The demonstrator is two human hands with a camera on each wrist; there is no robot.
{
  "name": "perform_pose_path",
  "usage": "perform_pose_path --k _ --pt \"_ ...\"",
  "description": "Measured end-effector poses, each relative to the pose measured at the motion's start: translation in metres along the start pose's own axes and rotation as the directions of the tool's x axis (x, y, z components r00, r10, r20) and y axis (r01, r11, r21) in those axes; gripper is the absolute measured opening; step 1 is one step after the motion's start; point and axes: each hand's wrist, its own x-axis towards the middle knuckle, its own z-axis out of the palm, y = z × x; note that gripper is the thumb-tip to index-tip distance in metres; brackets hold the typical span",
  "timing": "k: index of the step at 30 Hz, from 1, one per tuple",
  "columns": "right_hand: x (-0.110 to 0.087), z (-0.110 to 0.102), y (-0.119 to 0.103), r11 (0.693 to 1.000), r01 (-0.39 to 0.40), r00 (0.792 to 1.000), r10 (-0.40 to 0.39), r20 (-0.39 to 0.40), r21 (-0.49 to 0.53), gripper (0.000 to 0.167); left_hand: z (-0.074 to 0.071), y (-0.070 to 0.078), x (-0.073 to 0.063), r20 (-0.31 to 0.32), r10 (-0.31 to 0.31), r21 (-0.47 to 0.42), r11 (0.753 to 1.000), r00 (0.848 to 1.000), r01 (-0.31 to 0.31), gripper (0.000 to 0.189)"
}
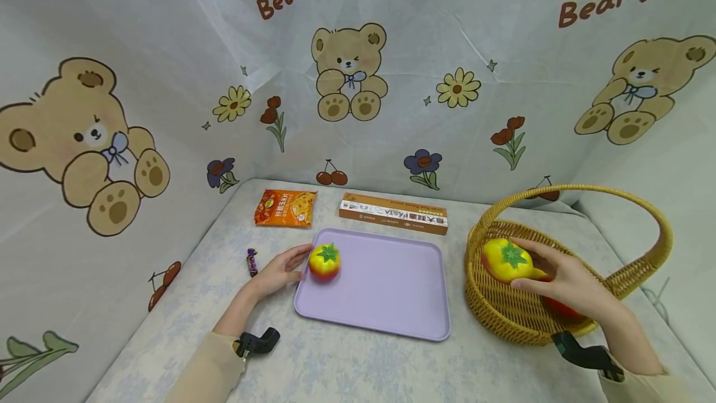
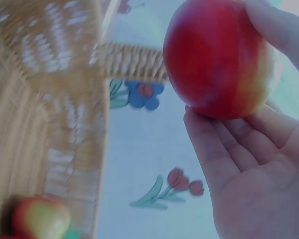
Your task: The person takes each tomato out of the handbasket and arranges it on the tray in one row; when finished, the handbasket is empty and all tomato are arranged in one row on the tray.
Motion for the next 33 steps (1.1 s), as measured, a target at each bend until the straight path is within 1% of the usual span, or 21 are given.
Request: perform_pose_path --k 3,7,12,17,24,30,33 --pt "0.006 0.007 -0.007 0.998 0.065 0.998 -0.065 0.001 0.016 0.067 -0.001 -0.002 0.0 -0.001 -0.003 -0.009 1.0 1.0 0.003 0.063" --pt "0.018 0.017 -0.018 0.991 0.13 0.991 -0.131 0.012 0.031 0.067 -0.002 -0.003 0.0 -0.003 -0.011 -0.012 1.0 1.0 0.011 0.063" --pt "0.038 0.031 -0.031 0.978 0.195 0.98 -0.197 0.026 0.074 0.067 -0.002 -0.002 0.0 0.0 -0.003 -0.008 1.0 1.0 0.003 0.062" --pt "0.06 0.05 -0.037 0.971 0.193 0.977 -0.203 0.064 0.139 0.068 -0.001 0.0 0.0 0.005 0.015 -0.012 1.0 1.0 -0.015 0.063" --pt "0.089 0.083 -0.043 0.955 0.192 0.966 -0.225 0.129 0.227 0.068 -0.001 -0.001 -0.001 -0.002 -0.006 0.001 1.0 1.0 0.006 0.063" --pt "0.113 0.111 -0.048 0.93 0.24 0.951 -0.283 0.126 0.277 0.066 -0.001 0.0 0.0 -0.001 -0.013 0.009 1.0 1.0 0.013 0.063" --pt "0.123 0.123 -0.049 0.927 0.25 0.949 -0.292 0.121 0.28 0.067 -0.001 0.001 0.001 -0.007 -0.018 0.018 1.0 1.0 0.018 0.062"
